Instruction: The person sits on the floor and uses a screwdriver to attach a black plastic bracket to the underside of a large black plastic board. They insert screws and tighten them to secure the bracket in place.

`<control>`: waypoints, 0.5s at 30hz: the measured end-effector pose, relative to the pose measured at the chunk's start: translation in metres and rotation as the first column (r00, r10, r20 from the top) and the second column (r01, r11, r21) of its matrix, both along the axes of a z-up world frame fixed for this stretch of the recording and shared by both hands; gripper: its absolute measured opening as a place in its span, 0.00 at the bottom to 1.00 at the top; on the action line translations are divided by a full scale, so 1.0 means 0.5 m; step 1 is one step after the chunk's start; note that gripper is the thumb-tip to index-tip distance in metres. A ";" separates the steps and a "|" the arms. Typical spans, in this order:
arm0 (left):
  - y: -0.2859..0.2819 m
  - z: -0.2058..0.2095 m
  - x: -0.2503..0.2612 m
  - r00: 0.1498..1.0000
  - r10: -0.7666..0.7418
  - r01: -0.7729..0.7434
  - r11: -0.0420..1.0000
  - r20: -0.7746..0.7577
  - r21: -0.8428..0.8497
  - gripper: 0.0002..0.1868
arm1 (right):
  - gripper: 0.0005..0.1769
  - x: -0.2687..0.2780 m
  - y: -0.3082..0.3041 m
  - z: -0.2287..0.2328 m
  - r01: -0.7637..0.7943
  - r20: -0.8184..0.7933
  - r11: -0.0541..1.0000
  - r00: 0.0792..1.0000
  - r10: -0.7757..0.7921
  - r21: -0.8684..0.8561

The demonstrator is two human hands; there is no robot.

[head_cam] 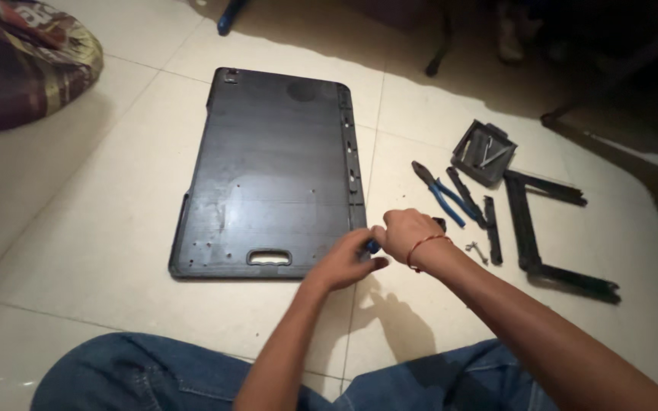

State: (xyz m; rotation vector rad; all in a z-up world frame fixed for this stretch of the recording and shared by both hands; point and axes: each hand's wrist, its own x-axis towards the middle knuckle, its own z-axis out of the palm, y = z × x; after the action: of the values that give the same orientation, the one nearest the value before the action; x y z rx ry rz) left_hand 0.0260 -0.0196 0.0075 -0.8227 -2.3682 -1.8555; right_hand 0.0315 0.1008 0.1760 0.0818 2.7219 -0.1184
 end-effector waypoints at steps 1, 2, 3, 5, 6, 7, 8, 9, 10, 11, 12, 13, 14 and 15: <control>-0.029 0.001 0.002 0.996 0.057 -0.059 0.998 -0.067 -0.016 0.22 | 0.22 0.003 0.003 -0.002 -0.088 -0.042 0.996 0.995 0.089 0.034; -0.059 -0.001 0.000 0.983 0.118 -0.124 0.992 -0.139 -0.032 0.27 | 0.21 0.002 0.001 -0.006 -0.179 -0.084 0.981 0.979 0.185 0.068; -0.080 -0.004 -0.008 0.977 0.136 -0.151 0.985 -0.167 -0.082 0.27 | 0.20 -0.001 -0.003 -0.009 -0.268 -0.121 0.958 0.952 0.280 0.107; -0.106 -0.023 -0.004 0.966 0.158 -0.198 0.961 -0.205 -0.192 0.28 | 0.19 0.004 -0.016 -0.025 -0.408 -0.177 0.907 0.890 0.420 0.099; -0.108 -0.031 0.001 0.983 0.157 -0.175 0.963 -0.098 -0.203 0.28 | 0.20 0.004 -0.022 -0.032 -0.476 -0.208 0.874 0.849 0.485 0.096; -0.107 -0.039 0.008 0.988 0.156 -0.150 0.966 0.010 -0.212 0.28 | 0.19 0.001 -0.022 -0.035 -0.465 -0.169 0.876 0.860 0.481 0.129; -0.103 -0.042 0.006 0.984 0.141 -0.115 0.969 0.106 -0.220 0.29 | 0.18 -0.009 -0.020 -0.033 -0.442 -0.142 0.882 0.874 0.464 0.165; -0.101 -0.044 0.007 0.983 0.141 -0.114 0.971 0.120 -0.209 0.28 | 0.18 -0.014 -0.014 -0.033 -0.418 -0.115 0.886 0.888 0.445 0.201; -0.097 -0.047 0.010 0.979 0.155 -0.127 0.973 0.136 -0.191 0.27 | 0.17 -0.021 -0.004 -0.034 -0.355 -0.104 0.920 0.921 0.374 0.167; -0.096 -0.050 0.013 0.974 0.167 -0.141 0.975 0.151 -0.173 0.27 | 0.20 -0.027 0.008 -0.036 -0.289 -0.090 0.948 0.949 0.302 0.133; -0.092 -0.054 0.020 0.971 0.186 -0.163 0.975 0.149 -0.151 0.25 | 0.25 -0.026 0.023 -0.042 -0.216 -0.068 0.971 0.972 0.224 0.103; -0.089 -0.057 0.024 0.968 0.204 -0.186 0.974 0.146 -0.129 0.24 | 0.28 -0.025 0.035 -0.050 -0.068 0.003 0.998 0.998 0.068 -0.001; -0.088 -0.056 0.023 0.962 0.231 -0.217 0.971 0.144 -0.105 0.22 | 0.31 -0.032 0.042 -0.055 0.080 0.087 0.993 0.994 -0.072 -0.092; -0.088 -0.054 0.019 0.959 0.248 -0.240 0.968 0.136 -0.072 0.22 | 0.34 -0.041 0.046 -0.059 0.232 0.182 0.958 0.962 -0.201 -0.169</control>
State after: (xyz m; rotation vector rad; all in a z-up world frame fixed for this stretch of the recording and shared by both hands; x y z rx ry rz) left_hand 0.0355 -0.0635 -0.0195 -0.3860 -2.4804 -1.8132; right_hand 0.0110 0.1237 0.1463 0.3223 2.5164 -0.4142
